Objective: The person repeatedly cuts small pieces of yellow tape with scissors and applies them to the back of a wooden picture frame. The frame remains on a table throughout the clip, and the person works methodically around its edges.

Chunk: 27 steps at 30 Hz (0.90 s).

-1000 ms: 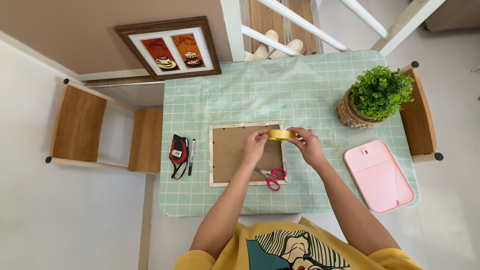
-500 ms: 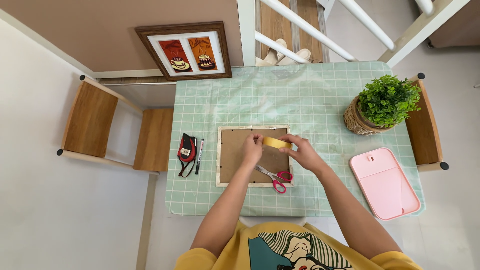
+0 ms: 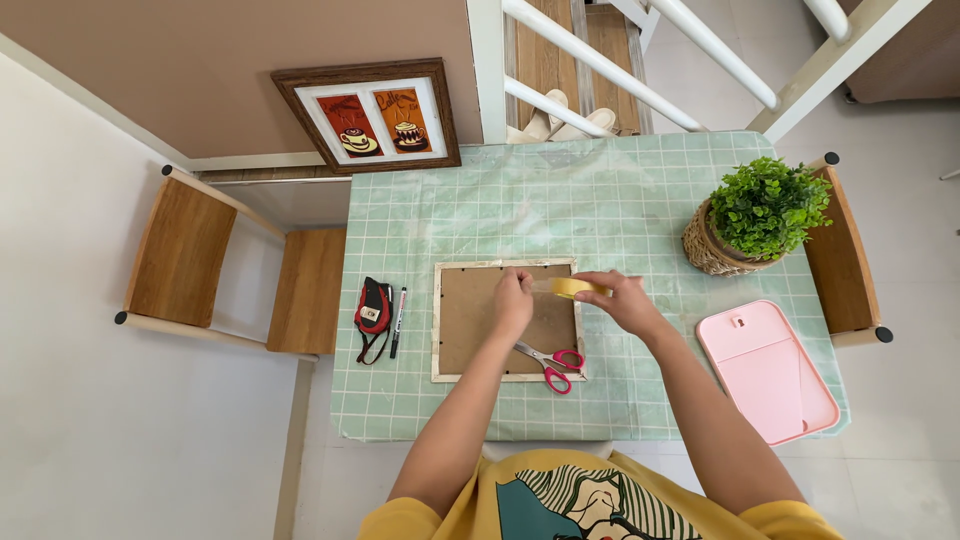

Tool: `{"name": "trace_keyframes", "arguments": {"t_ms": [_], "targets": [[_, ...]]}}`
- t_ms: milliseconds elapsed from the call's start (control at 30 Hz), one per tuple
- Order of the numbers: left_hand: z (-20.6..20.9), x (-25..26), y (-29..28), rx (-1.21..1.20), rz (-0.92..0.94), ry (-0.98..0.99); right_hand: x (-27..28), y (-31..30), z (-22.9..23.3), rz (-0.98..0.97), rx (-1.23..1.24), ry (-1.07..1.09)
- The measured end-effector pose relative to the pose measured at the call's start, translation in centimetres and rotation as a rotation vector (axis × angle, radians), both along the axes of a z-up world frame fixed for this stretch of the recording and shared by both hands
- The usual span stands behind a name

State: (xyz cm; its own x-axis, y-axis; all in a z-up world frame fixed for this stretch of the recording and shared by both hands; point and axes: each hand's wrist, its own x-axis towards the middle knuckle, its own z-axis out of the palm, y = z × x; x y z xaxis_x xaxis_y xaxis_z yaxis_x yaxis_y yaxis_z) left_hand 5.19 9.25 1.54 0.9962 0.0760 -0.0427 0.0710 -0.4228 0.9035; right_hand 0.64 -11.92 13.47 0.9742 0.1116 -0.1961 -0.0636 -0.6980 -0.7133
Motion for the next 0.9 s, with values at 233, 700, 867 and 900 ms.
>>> {"name": "trace_keyframes", "arguments": {"t_ms": [233, 700, 867, 900], "targets": [[2.3, -0.2, -1.1, 0.01, -0.044, 0.044, 1.2, -2.5, -2.5, 0.003, -0.217, 0.005], [0.7, 0.5, -4.1, 0.043, -0.08, 0.177, 2.7, -5.9, -7.9, -0.149, -0.307, 0.016], [-4.1, 2.2, -4.7, -0.002, -0.096, 0.16, 3.2, -7.4, -9.2, -0.128, -0.272, 0.04], [-5.0, 2.8, -4.7, -0.062, -0.116, 0.221, 3.1, -7.8, -9.5, -0.116, -0.247, 0.036]]}}
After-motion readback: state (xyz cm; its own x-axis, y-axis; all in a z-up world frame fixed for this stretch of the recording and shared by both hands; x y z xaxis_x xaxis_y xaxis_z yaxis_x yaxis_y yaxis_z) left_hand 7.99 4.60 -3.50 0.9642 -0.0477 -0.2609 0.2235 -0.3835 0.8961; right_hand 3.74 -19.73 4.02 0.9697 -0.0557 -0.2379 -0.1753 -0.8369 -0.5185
